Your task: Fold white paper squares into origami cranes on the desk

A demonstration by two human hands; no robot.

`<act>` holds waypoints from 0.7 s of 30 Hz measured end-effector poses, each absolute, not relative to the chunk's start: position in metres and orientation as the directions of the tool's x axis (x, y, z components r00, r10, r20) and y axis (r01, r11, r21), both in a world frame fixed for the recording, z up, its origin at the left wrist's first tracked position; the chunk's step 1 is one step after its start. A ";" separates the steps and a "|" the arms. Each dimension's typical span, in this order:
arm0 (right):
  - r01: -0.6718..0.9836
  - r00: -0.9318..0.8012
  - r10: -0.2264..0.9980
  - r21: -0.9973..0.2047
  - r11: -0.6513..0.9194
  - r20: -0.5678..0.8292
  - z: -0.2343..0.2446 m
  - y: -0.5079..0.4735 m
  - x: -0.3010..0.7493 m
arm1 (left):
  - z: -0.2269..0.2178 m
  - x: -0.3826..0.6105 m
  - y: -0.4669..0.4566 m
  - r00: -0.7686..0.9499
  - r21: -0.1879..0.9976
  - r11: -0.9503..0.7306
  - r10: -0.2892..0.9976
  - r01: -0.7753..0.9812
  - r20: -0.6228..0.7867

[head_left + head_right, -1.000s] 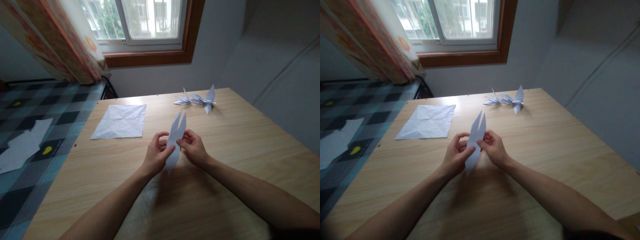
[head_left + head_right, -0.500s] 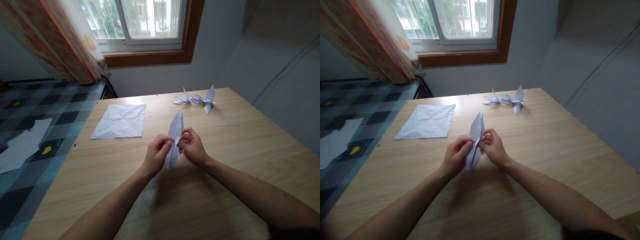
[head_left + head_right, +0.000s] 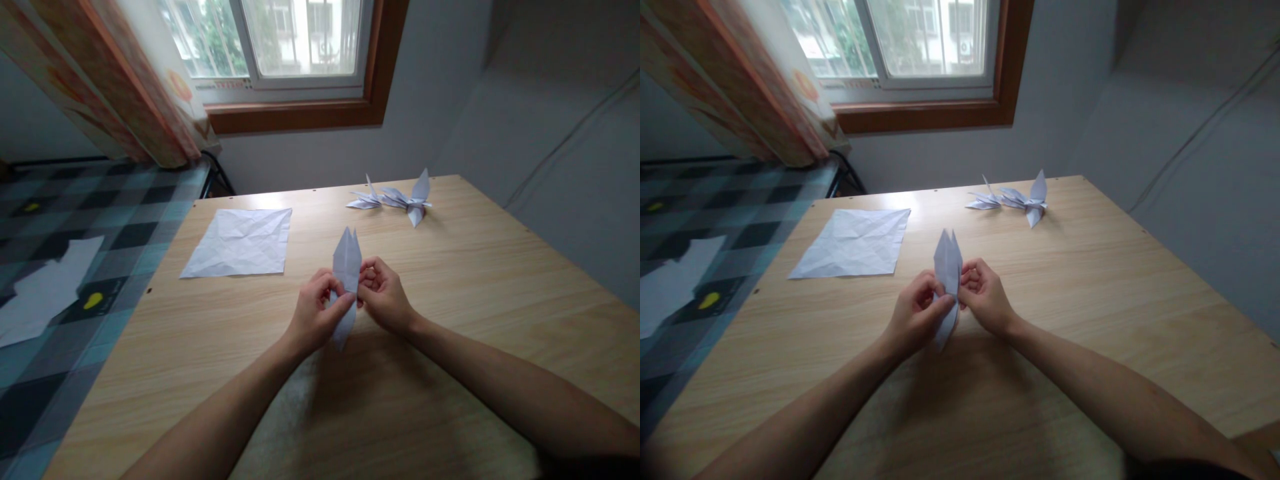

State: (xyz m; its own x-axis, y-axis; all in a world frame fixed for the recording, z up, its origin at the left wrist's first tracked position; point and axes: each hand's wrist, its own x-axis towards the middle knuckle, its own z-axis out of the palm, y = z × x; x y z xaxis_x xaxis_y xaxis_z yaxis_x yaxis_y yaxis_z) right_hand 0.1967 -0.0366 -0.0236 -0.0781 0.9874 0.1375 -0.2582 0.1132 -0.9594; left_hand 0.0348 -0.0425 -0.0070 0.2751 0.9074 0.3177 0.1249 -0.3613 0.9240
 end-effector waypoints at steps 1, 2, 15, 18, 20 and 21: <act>-0.274 -0.075 0.988 -0.956 0.109 0.135 -0.024 -0.036 0.197 | -0.007 0.034 -0.043 0.287 0.923 -0.363 0.904 0.127 0.316; -0.290 -0.075 0.989 -0.952 0.100 0.127 -0.023 -0.035 0.197 | -0.007 0.034 -0.043 0.294 0.925 -0.360 0.903 0.121 0.313; -0.366 -0.123 0.989 -0.930 0.029 0.079 -0.024 -0.033 0.198 | -0.010 0.041 -0.047 0.081 0.969 -0.249 0.965 -0.006 0.248; -0.358 -0.132 0.988 -0.933 0.033 0.086 -0.023 -0.034 0.198 | -0.013 0.040 -0.046 0.059 0.952 -0.301 0.953 0.045 0.298; -0.351 -0.140 0.986 -0.935 0.039 0.093 -0.022 -0.035 0.199 | -0.014 0.039 -0.047 0.106 0.920 -0.365 0.930 0.141 0.352; -0.348 -0.144 0.985 -0.937 0.038 0.094 -0.021 -0.035 0.199 | -0.014 0.038 -0.047 0.134 0.899 -0.395 0.917 0.189 0.375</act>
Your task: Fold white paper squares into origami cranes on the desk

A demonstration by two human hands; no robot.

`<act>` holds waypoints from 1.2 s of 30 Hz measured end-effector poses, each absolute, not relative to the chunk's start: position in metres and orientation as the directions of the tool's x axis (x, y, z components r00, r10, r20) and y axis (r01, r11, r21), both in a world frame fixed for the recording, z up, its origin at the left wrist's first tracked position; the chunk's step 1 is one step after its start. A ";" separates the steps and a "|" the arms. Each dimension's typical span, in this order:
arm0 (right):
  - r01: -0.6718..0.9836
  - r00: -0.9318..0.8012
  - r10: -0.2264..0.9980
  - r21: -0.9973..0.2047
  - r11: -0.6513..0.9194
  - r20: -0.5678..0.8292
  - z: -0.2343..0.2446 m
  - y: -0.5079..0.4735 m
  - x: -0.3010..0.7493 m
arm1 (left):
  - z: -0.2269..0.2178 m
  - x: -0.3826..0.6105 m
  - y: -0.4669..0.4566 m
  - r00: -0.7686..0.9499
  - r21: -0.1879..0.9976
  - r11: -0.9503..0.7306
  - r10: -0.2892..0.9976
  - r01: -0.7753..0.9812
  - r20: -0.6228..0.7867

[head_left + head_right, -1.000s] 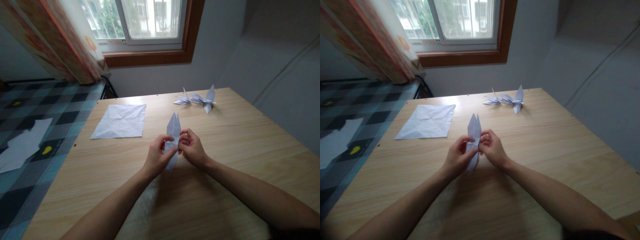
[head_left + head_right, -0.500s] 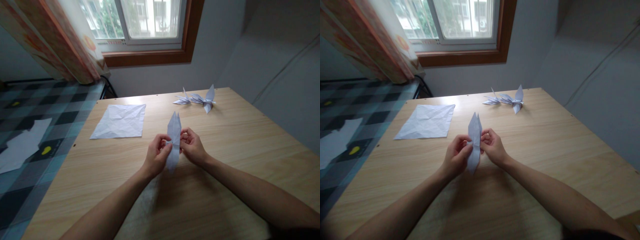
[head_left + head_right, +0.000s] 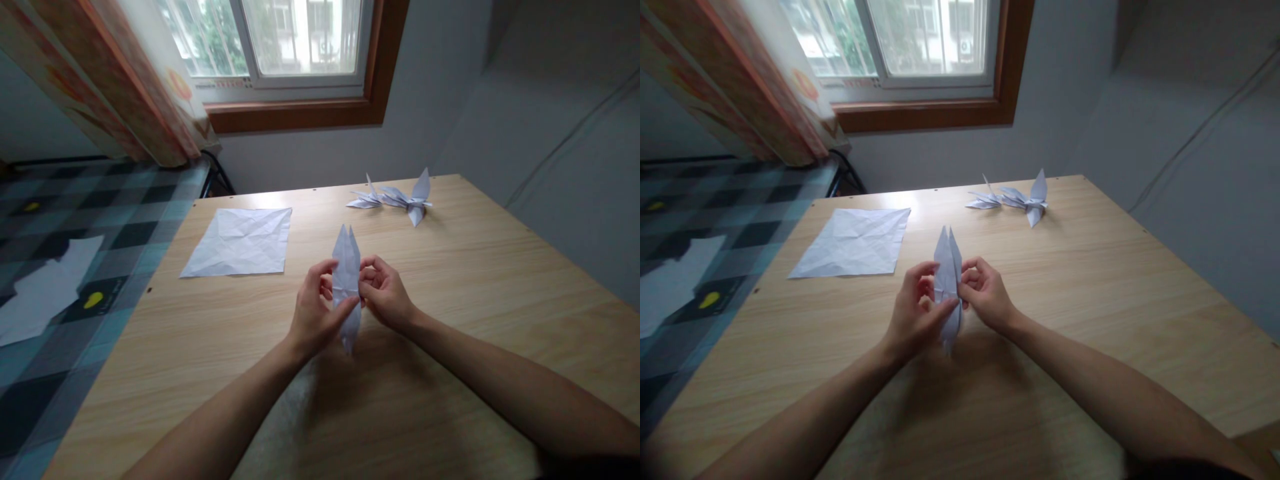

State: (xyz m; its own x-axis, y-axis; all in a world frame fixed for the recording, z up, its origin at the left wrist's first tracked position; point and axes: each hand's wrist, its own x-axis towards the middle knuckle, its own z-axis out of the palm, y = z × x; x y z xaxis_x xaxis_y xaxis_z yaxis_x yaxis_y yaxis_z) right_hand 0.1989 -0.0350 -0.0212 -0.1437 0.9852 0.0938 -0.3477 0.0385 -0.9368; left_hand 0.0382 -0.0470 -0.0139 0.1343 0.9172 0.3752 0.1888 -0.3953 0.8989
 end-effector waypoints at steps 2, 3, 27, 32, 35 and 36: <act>-0.341 -0.153 0.984 -0.939 0.030 0.087 -0.020 -0.036 0.199 | -0.013 0.038 -0.048 0.168 0.859 -0.444 0.895 0.255 0.412; -0.340 -0.156 0.984 -0.940 0.025 0.083 -0.020 -0.036 0.200 | -0.012 0.038 -0.048 0.171 0.845 -0.460 0.887 0.273 0.428; -0.303 -0.106 0.990 -0.951 0.058 0.095 -0.020 -0.038 0.198 | -0.008 0.037 -0.042 0.057 0.874 -0.410 0.910 0.260 0.410; -0.240 0.007 0.988 -0.958 0.154 0.157 -0.021 -0.038 0.197 | 0.001 0.035 -0.047 0.147 0.840 -0.453 0.891 0.298 0.429; -0.220 0.013 0.986 -0.961 0.166 0.167 -0.021 -0.038 0.197 | 0.000 0.034 -0.047 0.163 0.837 -0.467 0.884 0.287 0.438; -0.215 0.010 0.985 -0.962 0.169 0.171 -0.021 -0.038 0.197 | -0.001 0.034 -0.047 0.168 0.854 -0.451 0.892 0.261 0.420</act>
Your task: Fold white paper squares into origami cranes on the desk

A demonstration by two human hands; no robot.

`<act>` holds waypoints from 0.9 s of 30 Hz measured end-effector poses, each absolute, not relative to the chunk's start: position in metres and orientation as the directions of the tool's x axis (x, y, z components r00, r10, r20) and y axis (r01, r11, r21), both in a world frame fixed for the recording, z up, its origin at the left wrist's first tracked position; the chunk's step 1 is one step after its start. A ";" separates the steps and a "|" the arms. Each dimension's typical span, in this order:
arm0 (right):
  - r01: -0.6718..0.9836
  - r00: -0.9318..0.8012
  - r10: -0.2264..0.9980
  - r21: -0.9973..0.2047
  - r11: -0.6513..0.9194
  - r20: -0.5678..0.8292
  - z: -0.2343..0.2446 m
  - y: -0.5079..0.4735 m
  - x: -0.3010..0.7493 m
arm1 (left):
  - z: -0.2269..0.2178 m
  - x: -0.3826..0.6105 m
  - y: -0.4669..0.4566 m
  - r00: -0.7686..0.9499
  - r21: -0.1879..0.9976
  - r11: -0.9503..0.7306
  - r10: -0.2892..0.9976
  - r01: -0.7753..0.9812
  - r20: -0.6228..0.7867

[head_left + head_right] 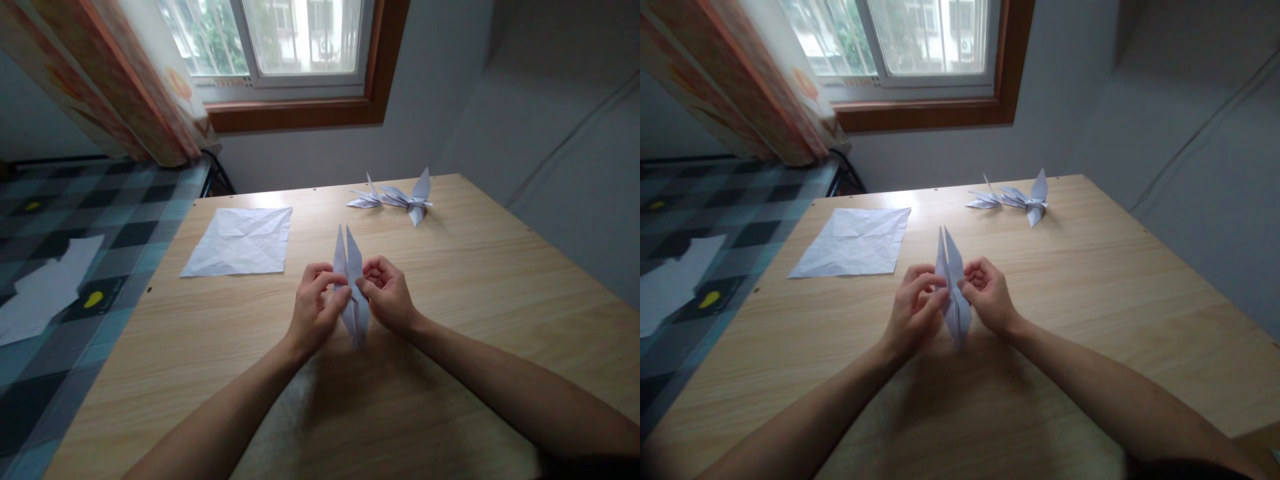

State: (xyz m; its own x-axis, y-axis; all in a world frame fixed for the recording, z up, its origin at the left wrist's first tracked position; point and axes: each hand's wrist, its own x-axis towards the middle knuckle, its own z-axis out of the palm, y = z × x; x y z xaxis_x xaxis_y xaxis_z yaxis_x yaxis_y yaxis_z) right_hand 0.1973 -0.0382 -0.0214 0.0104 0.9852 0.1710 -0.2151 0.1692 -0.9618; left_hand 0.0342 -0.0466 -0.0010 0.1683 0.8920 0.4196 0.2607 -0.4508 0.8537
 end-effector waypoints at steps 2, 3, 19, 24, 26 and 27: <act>-0.207 -0.010 0.983 -0.962 0.178 0.184 -0.021 -0.039 0.198 | -0.004 0.035 -0.045 0.178 0.893 -0.402 0.912 0.203 0.370; -0.204 -0.029 0.981 -0.962 0.184 0.194 -0.022 -0.040 0.198 | -0.005 0.036 -0.045 0.182 0.907 -0.381 0.919 0.179 0.351; -0.141 0.065 0.974 -0.964 0.225 0.218 -0.022 -0.039 0.198 | -0.013 0.035 -0.038 0.182 0.975 -0.202 0.959 -0.088 0.215; -0.137 0.042 0.969 -0.959 0.246 0.243 -0.025 -0.041 0.199 | -0.012 0.038 -0.038 0.061 0.992 -0.081 0.994 -0.098 0.088; -0.144 0.020 0.967 -0.956 0.255 0.255 -0.025 -0.042 0.199 | -0.009 0.040 -0.039 0.032 0.995 -0.059 0.998 -0.084 0.062; -0.150 0.015 0.965 -0.954 0.260 0.261 -0.024 -0.043 0.199 | -0.008 0.040 -0.039 0.031 0.993 -0.049 0.998 -0.104 0.052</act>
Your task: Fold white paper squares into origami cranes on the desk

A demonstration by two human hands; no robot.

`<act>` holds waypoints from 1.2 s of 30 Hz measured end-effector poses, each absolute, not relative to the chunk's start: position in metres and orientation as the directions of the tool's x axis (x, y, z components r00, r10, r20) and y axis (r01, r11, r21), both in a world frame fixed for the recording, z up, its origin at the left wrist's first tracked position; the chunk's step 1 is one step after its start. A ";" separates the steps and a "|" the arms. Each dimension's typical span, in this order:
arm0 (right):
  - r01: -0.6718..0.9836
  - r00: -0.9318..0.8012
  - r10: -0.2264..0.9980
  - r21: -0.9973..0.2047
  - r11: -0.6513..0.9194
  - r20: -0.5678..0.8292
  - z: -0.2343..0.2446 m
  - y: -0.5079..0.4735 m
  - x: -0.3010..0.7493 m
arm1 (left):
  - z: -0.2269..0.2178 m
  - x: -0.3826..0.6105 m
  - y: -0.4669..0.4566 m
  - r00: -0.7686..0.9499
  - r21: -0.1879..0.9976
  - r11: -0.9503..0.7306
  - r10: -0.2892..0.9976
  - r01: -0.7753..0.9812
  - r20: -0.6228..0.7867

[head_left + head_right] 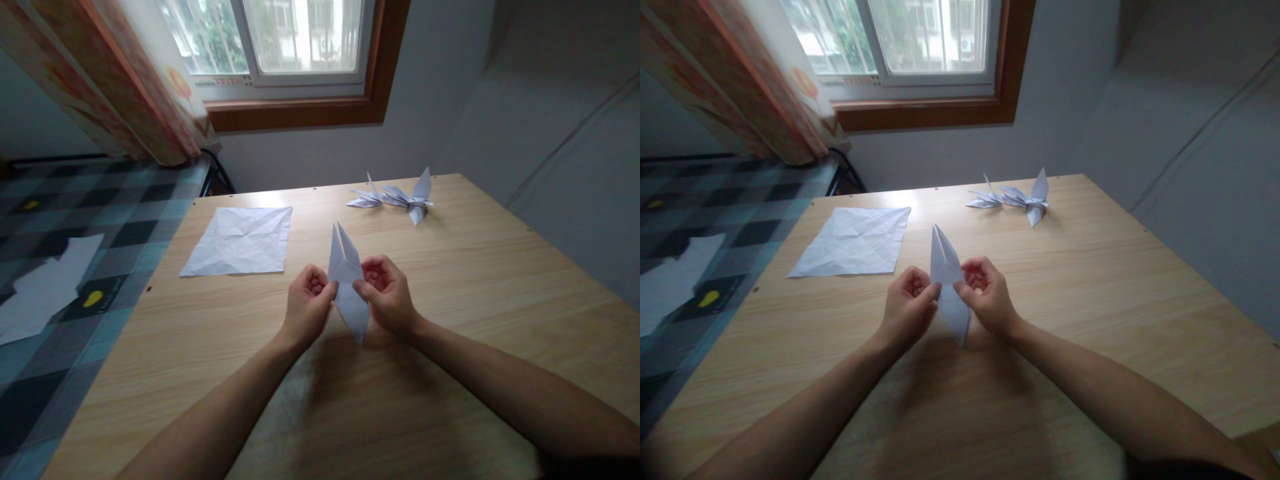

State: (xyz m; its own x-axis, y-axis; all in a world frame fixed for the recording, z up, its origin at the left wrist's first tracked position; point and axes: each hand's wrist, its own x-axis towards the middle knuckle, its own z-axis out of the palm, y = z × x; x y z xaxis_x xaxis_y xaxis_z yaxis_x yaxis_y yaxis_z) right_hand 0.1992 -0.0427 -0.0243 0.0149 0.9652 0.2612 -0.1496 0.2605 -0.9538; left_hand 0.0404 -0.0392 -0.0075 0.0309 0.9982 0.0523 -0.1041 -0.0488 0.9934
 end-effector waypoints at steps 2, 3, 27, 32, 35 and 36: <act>-0.154 0.030 0.960 -0.948 0.278 0.277 -0.022 -0.043 0.200 | -0.007 0.042 -0.039 0.039 0.985 -0.032 0.998 -0.167 0.039; -0.153 0.045 0.958 -0.945 0.288 0.285 -0.021 -0.043 0.200 | -0.007 0.042 -0.038 0.037 0.981 -0.031 0.999 -0.193 0.039; 0.018 -0.198 0.908 -0.924 0.381 0.371 -0.016 -0.043 0.202 | -0.016 0.034 -0.034 0.259 0.955 0.006 0.963 -0.295 0.074; -0.079 -0.184 0.932 -0.950 0.303 0.313 -0.019 -0.043 0.201 | -0.015 0.034 -0.034 0.269 0.954 0.010 0.960 -0.300 0.074; -0.133 -0.054 0.959 -0.954 0.268 0.277 -0.020 -0.044 0.199 | -0.012 0.034 -0.035 0.252 0.957 0.008 0.965 -0.290 0.068; -0.143 -0.004 0.962 -0.952 0.270 0.274 -0.020 -0.044 0.198 | -0.011 0.034 -0.035 0.244 0.958 0.008 0.968 -0.285 0.065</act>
